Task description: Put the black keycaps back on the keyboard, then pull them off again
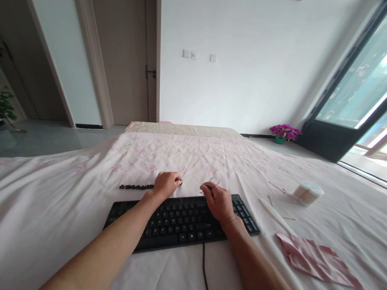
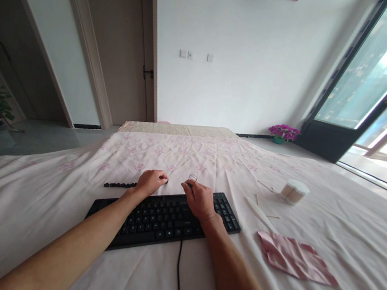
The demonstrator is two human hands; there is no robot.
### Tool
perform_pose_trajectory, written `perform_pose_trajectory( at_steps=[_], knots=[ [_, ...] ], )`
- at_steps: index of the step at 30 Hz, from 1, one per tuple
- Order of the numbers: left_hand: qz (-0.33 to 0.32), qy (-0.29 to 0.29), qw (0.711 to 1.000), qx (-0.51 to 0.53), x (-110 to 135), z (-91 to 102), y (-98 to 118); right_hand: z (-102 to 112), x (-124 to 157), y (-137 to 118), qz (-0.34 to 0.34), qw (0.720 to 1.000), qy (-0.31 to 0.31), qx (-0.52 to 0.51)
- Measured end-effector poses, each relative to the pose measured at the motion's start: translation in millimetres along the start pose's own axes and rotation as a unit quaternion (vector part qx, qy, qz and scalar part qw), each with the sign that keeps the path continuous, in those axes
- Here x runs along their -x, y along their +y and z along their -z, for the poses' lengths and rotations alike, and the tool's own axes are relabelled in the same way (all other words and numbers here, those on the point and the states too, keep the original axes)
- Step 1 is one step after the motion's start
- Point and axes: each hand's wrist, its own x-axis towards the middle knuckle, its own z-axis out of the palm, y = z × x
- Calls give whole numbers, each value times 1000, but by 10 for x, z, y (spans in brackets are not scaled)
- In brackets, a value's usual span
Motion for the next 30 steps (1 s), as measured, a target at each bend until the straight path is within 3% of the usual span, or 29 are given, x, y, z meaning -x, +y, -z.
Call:
perform_pose_trajectory(
  at_steps=[13, 30],
  knots=[
    [8, -4, 1000, -18, 1, -15, -17, -15, 3, 8, 0, 1000, 3, 10],
    [-62, -30, 994, -84, 41, 82, -22, -15, -1, -3, -1, 1000, -4, 13]
  ],
)
